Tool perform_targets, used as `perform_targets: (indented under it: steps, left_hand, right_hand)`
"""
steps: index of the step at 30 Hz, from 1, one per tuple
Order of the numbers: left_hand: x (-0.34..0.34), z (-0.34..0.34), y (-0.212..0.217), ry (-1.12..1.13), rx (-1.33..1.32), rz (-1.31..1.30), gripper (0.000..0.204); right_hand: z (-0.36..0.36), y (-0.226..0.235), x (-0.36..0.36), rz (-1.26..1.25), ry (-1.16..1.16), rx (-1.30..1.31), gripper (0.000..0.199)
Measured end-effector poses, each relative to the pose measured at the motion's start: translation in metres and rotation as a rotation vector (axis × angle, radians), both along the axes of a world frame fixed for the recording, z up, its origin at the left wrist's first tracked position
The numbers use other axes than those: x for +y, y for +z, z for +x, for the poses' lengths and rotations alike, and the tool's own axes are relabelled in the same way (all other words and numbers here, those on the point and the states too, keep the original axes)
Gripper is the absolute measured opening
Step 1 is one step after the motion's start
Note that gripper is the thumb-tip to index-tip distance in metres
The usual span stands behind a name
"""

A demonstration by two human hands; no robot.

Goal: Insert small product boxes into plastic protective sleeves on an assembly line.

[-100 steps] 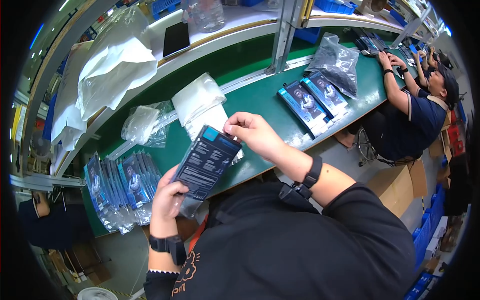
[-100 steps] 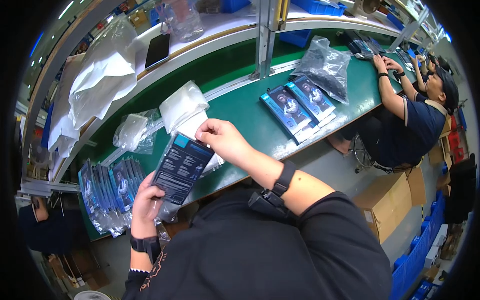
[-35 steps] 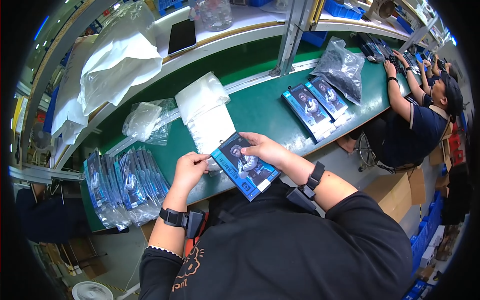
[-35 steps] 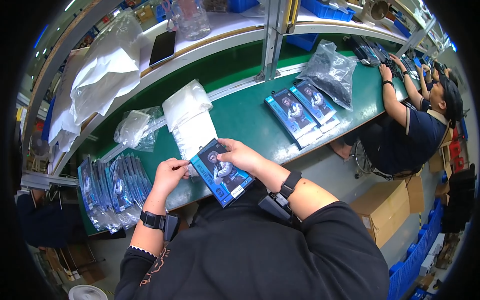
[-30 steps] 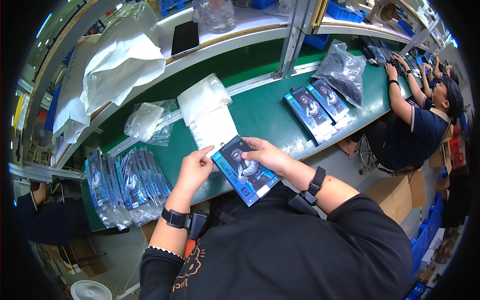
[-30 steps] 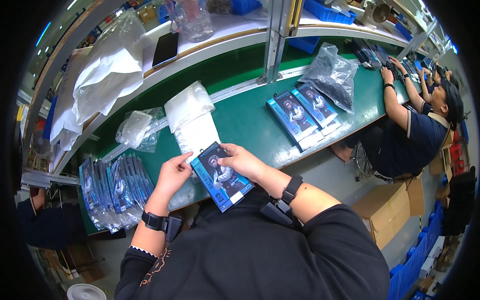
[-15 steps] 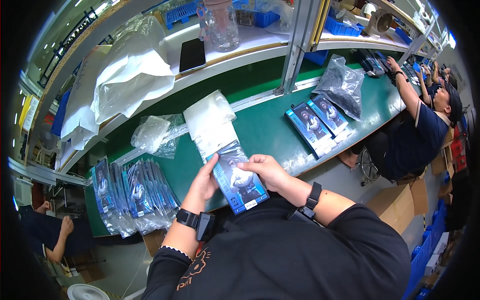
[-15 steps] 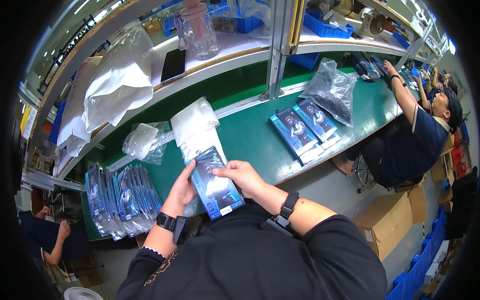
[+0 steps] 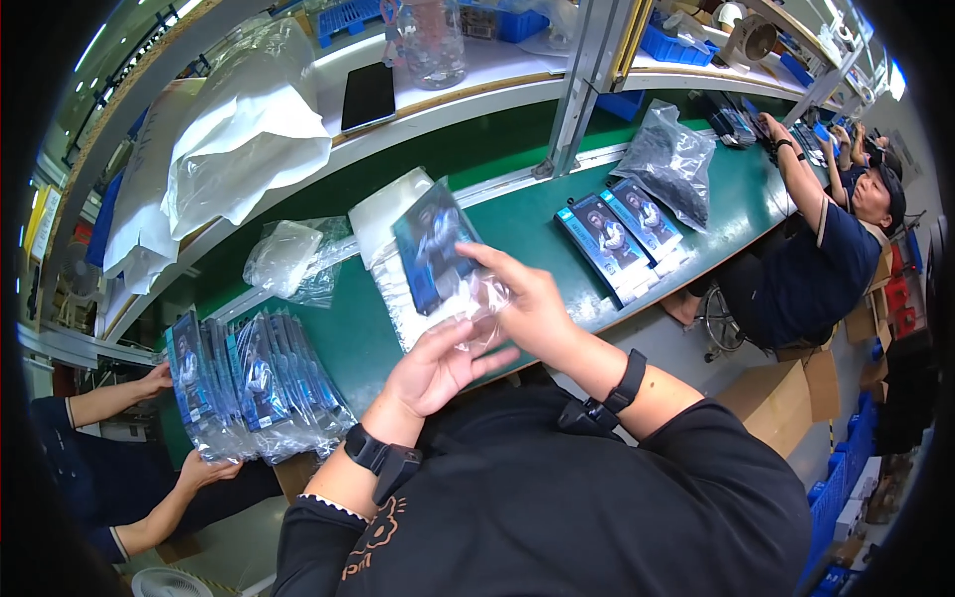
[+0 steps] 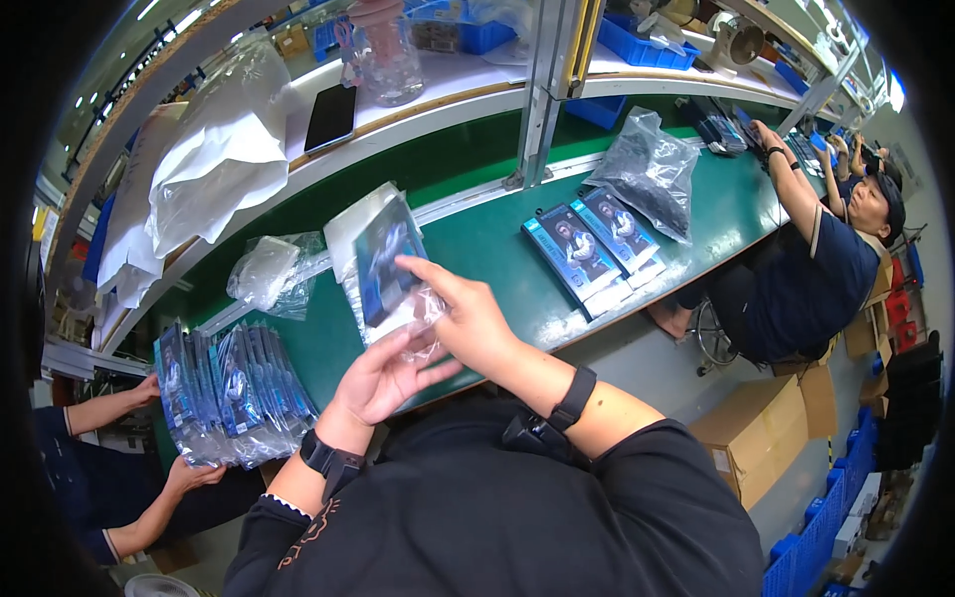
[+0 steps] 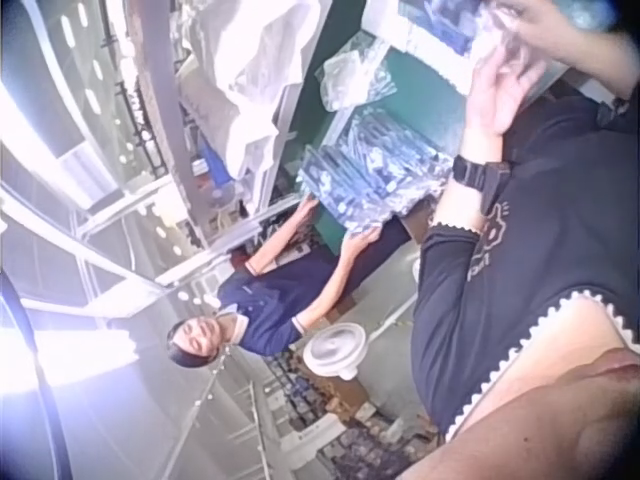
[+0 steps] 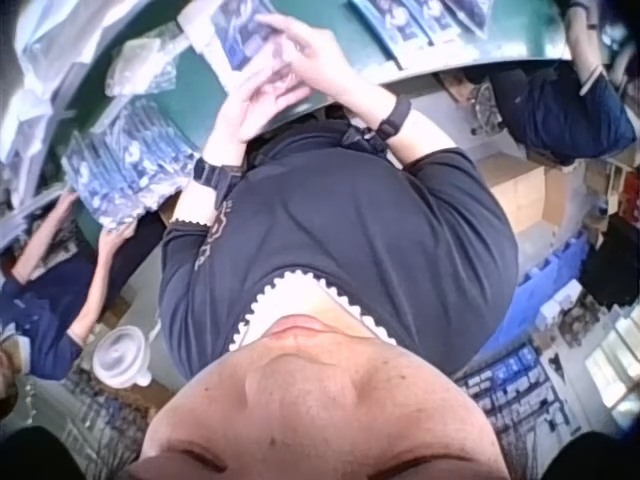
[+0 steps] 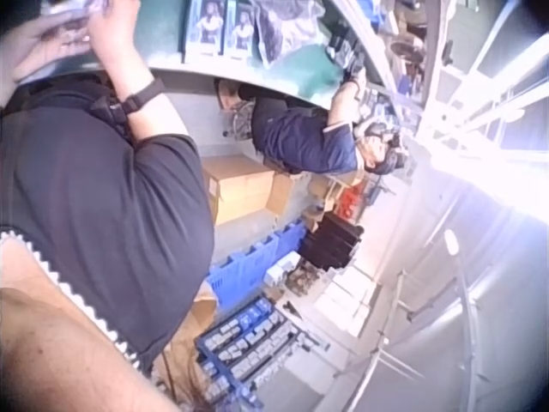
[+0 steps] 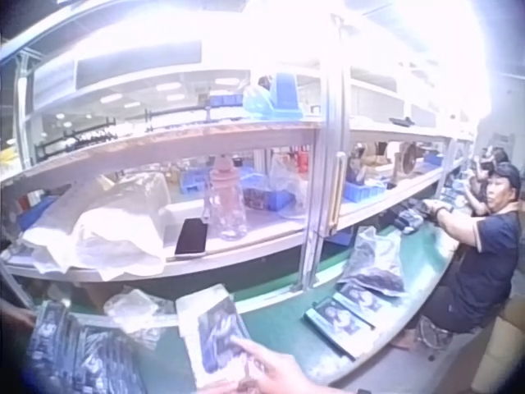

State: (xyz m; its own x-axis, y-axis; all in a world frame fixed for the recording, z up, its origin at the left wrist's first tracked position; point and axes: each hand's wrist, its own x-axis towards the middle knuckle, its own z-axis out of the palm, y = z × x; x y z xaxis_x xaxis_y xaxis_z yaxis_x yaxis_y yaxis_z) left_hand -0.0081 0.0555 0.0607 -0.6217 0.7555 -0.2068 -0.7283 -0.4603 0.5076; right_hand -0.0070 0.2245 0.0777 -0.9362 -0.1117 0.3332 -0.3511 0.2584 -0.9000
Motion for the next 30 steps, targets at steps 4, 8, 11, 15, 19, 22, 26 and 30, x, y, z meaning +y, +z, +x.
perform_targets:
  steps: [4, 8, 11, 15, 19, 22, 26, 30]
  left_hand:
    - [-0.021, -0.009, 0.009, -0.311, 0.101, -0.174, 0.04]
    - [-0.025, -0.02, 0.007, -0.155, -0.198, 0.013, 0.056]
    - [-0.027, -0.011, -0.019, 0.138, 0.092, -0.375, 0.049]
    - [-0.037, -0.019, -0.021, 0.216, -0.202, -0.079, 0.024]
    - [-0.051, -0.027, -0.009, 0.37, -0.313, 0.068, 0.035]
    - [-0.058, -0.029, -0.012, 0.44, -0.269, 0.159, 0.044]
    - [-0.057, -0.03, -0.012, 0.494, -0.331, 0.214, 0.057]
    - [-0.055, -0.027, -0.01, 0.479, -0.248, 0.172, 0.056]
  right_hand:
    - [-0.005, 0.02, -0.001, -0.121, -0.25, 0.202, 0.023]
    - [-0.005, 0.015, -0.019, -0.147, 0.135, -0.152, 0.014]
    - [0.005, 0.025, -0.035, -0.169, 0.627, -0.316, 0.025]
    - [0.004, 0.02, -0.035, -0.495, 0.541, -0.327, 0.028]
    - [0.0, 0.01, -0.009, -0.373, 0.057, -0.551, 0.036]
    - [0.003, 0.009, -0.016, -0.269, 0.112, -0.785, 0.042]
    - [0.018, -0.011, -0.034, -0.441, 0.538, -0.977, 0.031]
    - [0.014, -0.016, -0.035, -0.28, 0.654, -0.895, 0.022]
